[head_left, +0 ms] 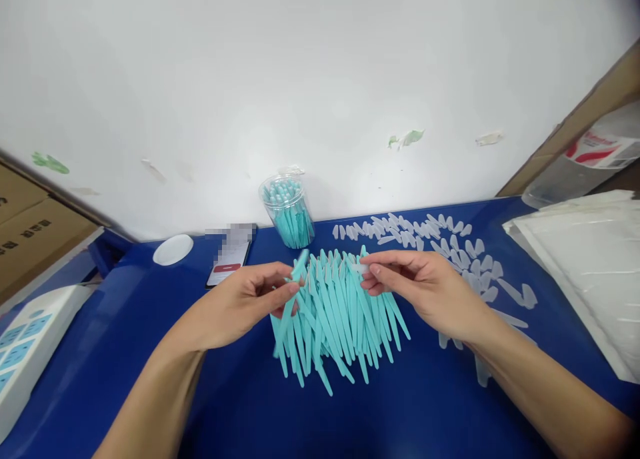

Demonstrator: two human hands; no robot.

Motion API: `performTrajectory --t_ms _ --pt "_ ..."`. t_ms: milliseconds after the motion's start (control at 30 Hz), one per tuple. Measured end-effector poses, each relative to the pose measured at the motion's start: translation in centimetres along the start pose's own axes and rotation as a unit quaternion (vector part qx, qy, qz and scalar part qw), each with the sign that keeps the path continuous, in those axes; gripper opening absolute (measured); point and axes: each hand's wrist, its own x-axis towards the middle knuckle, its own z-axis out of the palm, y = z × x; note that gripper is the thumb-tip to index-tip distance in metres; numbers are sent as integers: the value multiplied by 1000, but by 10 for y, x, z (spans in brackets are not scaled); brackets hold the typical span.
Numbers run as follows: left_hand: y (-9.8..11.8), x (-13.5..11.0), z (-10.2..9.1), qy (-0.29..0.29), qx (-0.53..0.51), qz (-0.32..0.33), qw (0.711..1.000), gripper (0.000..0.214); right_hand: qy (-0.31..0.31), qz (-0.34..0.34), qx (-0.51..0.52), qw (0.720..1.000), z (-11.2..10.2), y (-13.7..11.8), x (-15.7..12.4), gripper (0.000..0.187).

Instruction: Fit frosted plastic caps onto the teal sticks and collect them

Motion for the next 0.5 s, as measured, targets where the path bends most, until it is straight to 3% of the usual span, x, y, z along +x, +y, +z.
performTrajectory --t_ms 100,267,500 --pt "9 4 7 13 45 48 998 34 -4 10 27 1000 4 3 3 36" --pt "-3 2 15 22 51 86 995 29 -13 26 57 998 6 11 -2 24" --pt "-12 2 13 -12 67 75 995 23 -24 52 66 996 14 12 -12 16"
